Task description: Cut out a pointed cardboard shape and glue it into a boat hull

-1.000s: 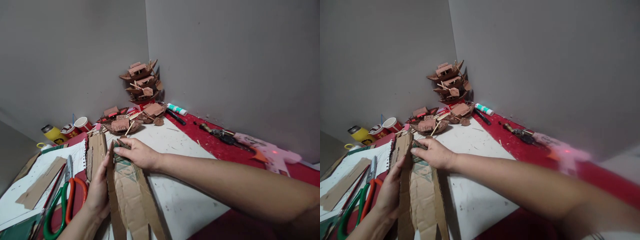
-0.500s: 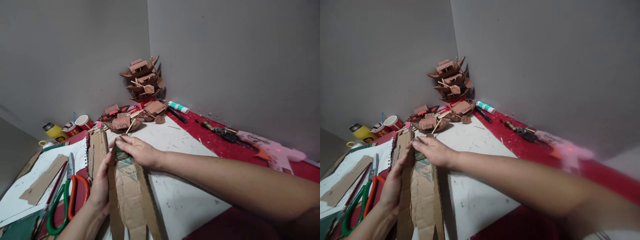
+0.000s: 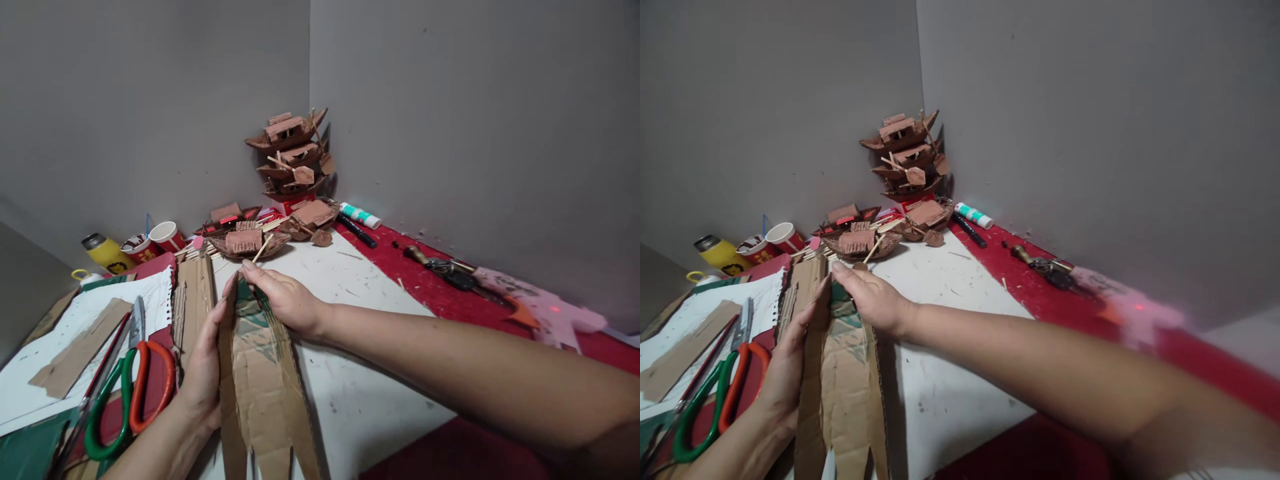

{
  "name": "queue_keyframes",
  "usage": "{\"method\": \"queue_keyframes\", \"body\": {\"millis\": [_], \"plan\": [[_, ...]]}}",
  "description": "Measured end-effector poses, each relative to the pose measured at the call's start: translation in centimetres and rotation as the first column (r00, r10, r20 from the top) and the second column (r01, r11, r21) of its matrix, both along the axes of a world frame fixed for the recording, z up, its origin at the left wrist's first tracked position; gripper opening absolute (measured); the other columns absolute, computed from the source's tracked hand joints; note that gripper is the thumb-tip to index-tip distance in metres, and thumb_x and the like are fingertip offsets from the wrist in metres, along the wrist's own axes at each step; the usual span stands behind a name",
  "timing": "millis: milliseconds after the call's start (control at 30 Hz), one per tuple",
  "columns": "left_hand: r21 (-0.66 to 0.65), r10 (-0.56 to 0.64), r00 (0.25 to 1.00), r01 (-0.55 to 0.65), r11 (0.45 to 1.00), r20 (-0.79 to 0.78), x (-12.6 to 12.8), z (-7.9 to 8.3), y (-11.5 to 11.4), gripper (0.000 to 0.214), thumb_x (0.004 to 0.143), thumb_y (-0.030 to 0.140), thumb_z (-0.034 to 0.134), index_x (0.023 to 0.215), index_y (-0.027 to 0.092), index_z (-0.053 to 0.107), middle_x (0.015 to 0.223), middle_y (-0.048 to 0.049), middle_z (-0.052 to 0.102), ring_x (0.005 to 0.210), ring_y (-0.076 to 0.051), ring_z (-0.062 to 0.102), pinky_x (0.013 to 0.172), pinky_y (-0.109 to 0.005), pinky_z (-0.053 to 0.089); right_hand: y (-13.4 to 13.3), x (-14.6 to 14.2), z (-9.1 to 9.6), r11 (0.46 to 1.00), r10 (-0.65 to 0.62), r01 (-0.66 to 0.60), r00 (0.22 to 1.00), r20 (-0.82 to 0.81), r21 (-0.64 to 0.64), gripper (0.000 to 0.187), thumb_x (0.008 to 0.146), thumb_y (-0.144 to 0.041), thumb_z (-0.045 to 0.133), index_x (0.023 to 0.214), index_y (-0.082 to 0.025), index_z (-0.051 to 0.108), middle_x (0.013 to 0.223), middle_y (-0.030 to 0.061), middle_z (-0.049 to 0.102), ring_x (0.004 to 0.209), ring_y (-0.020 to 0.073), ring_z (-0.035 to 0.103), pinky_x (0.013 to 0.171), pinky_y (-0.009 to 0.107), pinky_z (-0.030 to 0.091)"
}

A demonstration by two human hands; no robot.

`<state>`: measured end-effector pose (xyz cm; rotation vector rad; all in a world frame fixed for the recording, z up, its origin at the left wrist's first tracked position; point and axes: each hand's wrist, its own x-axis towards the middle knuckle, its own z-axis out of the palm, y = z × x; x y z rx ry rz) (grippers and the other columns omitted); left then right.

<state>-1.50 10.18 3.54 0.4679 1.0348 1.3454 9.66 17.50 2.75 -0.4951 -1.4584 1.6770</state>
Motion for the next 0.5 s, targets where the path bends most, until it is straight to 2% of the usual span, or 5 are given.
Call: {"method": "queue_keyframes", "body": {"millis": [133,333,500], "plan": [[0.018,-0.036,0.999,0.036,0.999,-0.005,0.2,-0.3,0.0,0.036,0.087,0.036,0.052,0.120,0.030,0.067,0.133,0.0028,0.061,0.136,-0.026,0.040,0.115,-0.039,0.028,0.0,0.1,-0.3,0.998,-0.026,0.027,1.000,-0.017,0.059,0.035,0.096,-0.029,0.039,0.079,-0.017,0.067,0.086,0.0024,0.067,0.085,0.0137,0.059,0.088,0.027,0.045],[0.104,-0.013,1.000,0.015,0.994,-0.022,0.1,-1.0,-0.1,0.031,0.089,0.032,0.053,0.115,0.027,0.070,0.138,0.0050,0.056,0.138,-0.020,0.037,0.114,-0.029,0.030,-0.2,-0.4,-0.9,0.995,-0.015,0.001,0.991,-0.137,-0.097,0.025,0.090,-0.028,0.047,0.073,-0.017,0.061,0.080,0.0020,0.062,0.082,0.0148,0.057,0.082,0.028,0.045],[0.093,-0.033,0.998,0.038,0.995,-0.049,0.1,-1.4,-0.4,0.031,0.089,0.035,0.055,0.115,0.029,0.070,0.139,0.0064,0.055,0.139,-0.019,0.035,0.115,-0.028,0.028,-0.5,-0.6,-1.1,0.990,-0.044,0.023,0.988,-0.150,-0.137,0.019,0.088,-0.028,0.050,0.075,-0.018,0.058,0.071,-0.0016,0.055,0.071,0.0126,0.052,0.075,0.025,0.044]]}}
